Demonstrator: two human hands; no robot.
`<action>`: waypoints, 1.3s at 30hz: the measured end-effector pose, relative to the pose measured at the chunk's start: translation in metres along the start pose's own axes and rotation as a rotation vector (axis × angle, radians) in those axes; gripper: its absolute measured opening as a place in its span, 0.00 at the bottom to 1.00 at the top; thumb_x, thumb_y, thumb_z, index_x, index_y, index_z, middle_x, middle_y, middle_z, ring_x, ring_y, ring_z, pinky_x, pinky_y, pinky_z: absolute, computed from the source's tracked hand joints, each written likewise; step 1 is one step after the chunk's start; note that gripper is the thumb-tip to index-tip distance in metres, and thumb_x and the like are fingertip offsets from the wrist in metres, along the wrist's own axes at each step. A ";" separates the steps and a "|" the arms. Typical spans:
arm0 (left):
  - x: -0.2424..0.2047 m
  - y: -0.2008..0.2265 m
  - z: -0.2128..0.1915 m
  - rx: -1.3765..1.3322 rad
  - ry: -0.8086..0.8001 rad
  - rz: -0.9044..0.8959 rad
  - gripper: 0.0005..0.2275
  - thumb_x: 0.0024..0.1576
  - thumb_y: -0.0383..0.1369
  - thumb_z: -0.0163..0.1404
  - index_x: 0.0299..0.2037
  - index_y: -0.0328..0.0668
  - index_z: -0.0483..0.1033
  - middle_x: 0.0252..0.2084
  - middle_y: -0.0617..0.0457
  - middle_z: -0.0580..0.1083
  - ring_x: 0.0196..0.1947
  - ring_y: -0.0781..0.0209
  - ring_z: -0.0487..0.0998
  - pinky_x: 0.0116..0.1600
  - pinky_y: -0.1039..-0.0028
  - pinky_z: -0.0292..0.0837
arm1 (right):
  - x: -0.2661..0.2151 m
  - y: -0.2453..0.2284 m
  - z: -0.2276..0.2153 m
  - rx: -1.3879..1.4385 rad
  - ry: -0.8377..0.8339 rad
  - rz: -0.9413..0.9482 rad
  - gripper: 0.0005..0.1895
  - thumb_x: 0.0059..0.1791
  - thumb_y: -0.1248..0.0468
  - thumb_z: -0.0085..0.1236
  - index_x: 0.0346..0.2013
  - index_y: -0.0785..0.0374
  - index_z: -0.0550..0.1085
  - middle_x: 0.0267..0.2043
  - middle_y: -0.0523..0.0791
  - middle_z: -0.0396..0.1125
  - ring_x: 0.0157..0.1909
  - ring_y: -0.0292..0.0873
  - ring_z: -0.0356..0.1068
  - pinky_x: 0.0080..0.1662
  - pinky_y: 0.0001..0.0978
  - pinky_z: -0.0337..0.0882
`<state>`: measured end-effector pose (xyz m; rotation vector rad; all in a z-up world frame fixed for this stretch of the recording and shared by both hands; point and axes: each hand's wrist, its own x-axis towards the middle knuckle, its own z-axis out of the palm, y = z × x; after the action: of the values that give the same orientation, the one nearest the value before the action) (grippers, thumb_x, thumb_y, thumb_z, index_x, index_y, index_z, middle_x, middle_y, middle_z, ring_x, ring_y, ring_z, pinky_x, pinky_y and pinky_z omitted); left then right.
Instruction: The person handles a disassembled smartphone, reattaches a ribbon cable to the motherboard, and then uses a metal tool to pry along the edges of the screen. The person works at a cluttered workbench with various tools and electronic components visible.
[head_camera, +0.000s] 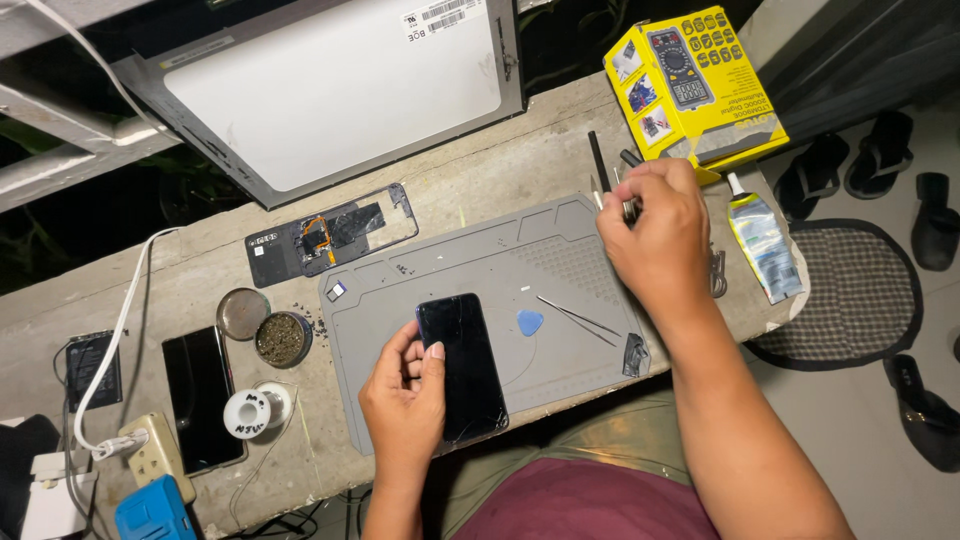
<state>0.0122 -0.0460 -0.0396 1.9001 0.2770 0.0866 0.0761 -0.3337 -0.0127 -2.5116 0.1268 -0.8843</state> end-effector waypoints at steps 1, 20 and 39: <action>0.000 0.003 0.000 -0.053 -0.024 -0.044 0.17 0.56 0.29 0.57 0.56 0.38 0.79 0.34 0.57 0.77 0.28 0.75 0.72 0.34 0.84 0.73 | 0.001 -0.007 -0.007 0.104 -0.026 0.028 0.01 0.47 0.72 0.60 0.32 0.68 0.75 0.43 0.52 0.67 0.44 0.51 0.69 0.47 0.43 0.70; 0.013 0.021 0.004 -1.037 -0.140 -0.468 0.14 0.58 0.23 0.45 0.52 0.26 0.76 0.48 0.41 0.78 0.51 0.54 0.77 0.61 0.72 0.68 | -0.063 -0.053 -0.032 1.143 -0.562 0.806 0.12 0.48 0.74 0.60 0.47 0.70 0.78 0.41 0.52 0.78 0.45 0.43 0.79 0.49 0.29 0.78; 0.000 0.030 0.022 -1.103 -0.307 -0.482 0.17 0.57 0.25 0.53 0.58 0.34 0.71 0.46 0.43 0.77 0.42 0.53 0.80 0.49 0.66 0.79 | -0.085 -0.093 -0.014 1.182 -0.327 0.556 0.11 0.53 0.70 0.53 0.48 0.74 0.74 0.52 0.58 0.73 0.49 0.54 0.79 0.51 0.35 0.81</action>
<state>0.0206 -0.0757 -0.0188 0.7052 0.3667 -0.3189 -0.0060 -0.2365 -0.0086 -1.3504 0.1291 -0.1687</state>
